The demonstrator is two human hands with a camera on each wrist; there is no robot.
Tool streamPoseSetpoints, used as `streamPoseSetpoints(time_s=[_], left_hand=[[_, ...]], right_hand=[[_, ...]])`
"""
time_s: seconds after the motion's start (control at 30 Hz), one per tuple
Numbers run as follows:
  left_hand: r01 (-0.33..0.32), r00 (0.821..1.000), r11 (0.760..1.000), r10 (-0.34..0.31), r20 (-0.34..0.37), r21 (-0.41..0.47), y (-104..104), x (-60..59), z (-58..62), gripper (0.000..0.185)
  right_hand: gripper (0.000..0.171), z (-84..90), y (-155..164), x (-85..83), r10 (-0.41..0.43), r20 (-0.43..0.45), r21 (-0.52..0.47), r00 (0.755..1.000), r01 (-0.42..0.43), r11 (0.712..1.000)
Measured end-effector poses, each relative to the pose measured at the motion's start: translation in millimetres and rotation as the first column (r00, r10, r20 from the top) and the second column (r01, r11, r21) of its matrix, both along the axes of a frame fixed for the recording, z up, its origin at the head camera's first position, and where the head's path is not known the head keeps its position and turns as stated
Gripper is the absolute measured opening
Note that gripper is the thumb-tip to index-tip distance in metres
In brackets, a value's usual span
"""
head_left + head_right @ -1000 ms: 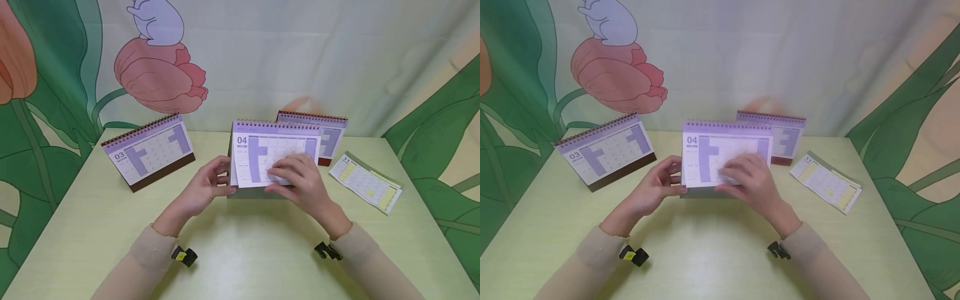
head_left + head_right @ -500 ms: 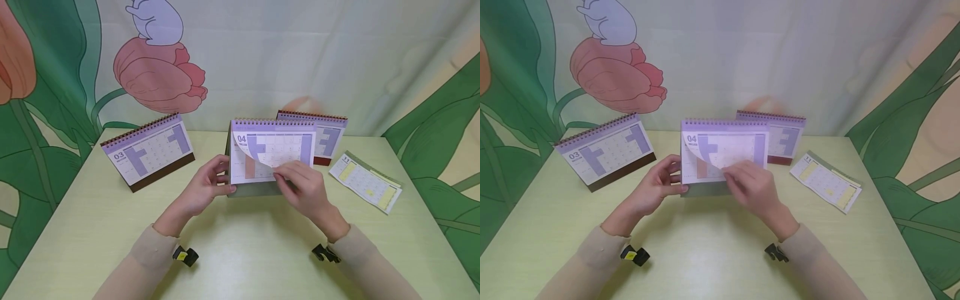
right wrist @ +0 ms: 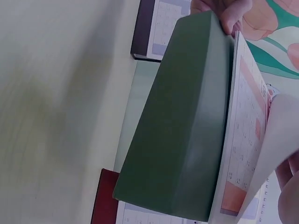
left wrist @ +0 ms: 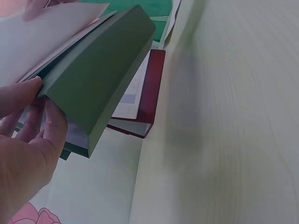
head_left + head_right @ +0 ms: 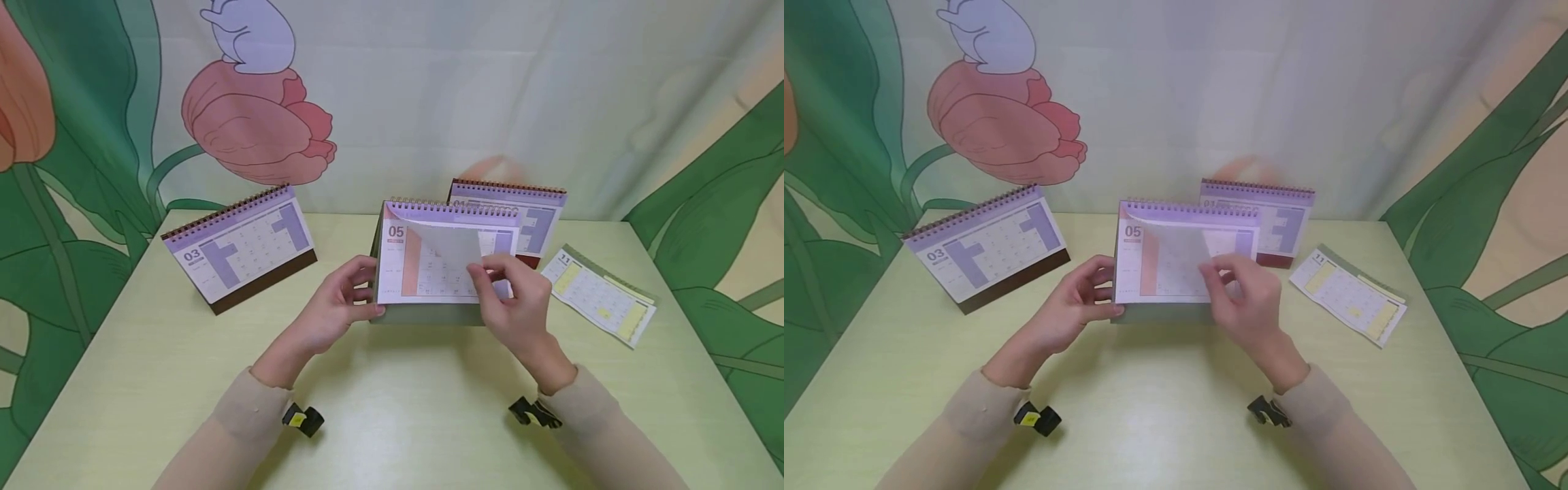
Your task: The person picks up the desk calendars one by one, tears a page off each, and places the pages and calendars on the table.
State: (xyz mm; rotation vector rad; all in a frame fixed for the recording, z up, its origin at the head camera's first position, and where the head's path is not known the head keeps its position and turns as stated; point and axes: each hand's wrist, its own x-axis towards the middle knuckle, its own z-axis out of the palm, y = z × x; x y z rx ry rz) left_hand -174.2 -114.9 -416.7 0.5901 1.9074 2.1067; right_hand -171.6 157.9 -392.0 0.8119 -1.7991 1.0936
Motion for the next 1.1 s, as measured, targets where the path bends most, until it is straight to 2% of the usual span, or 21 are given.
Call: streamPoseSetpoints(time_s=[0.2, 0.4, 0.63, 0.93, 1.1], left_hand=[[0.005, 1.000, 1.000, -0.005, 0.003, -0.011, 1.9, -0.4, -1.9, 0.055], [-0.007, 1.000, 0.999, 0.006, -0.013, -0.040, 1.7, -0.1, -4.1, 0.055], [-0.013, 1.000, 0.999, 0.013, -0.016, -0.030, 1.6, -0.5, -4.9, 0.054], [-0.025, 0.999, 1.000, 0.025, -0.027, -0.010, 1.9, -0.1, -5.0, 0.054], [-0.043, 0.999, 0.999, 0.043, -0.029, -0.018, 2.0, -1.0, -7.3, 0.054]], right_hand=[[0.009, 1.0, 0.0, 0.1, -0.034, 0.071, -0.154, 0.997, 0.045, 0.987], [0.010, 3.2, -1.0, -2.2, -0.031, 0.097, -0.224, 0.995, 0.052, 0.973], [0.008, 5.8, -6.6, -3.6, 0.008, 0.124, -0.301, 0.992, 0.030, 0.953], [0.008, 6.5, -8.8, -1.5, 0.025, 0.099, -0.270, 0.995, 0.003, 0.963], [0.006, 5.9, -8.6, 1.0, 0.005, 0.112, -0.134, 0.994, 0.010, 0.991]])
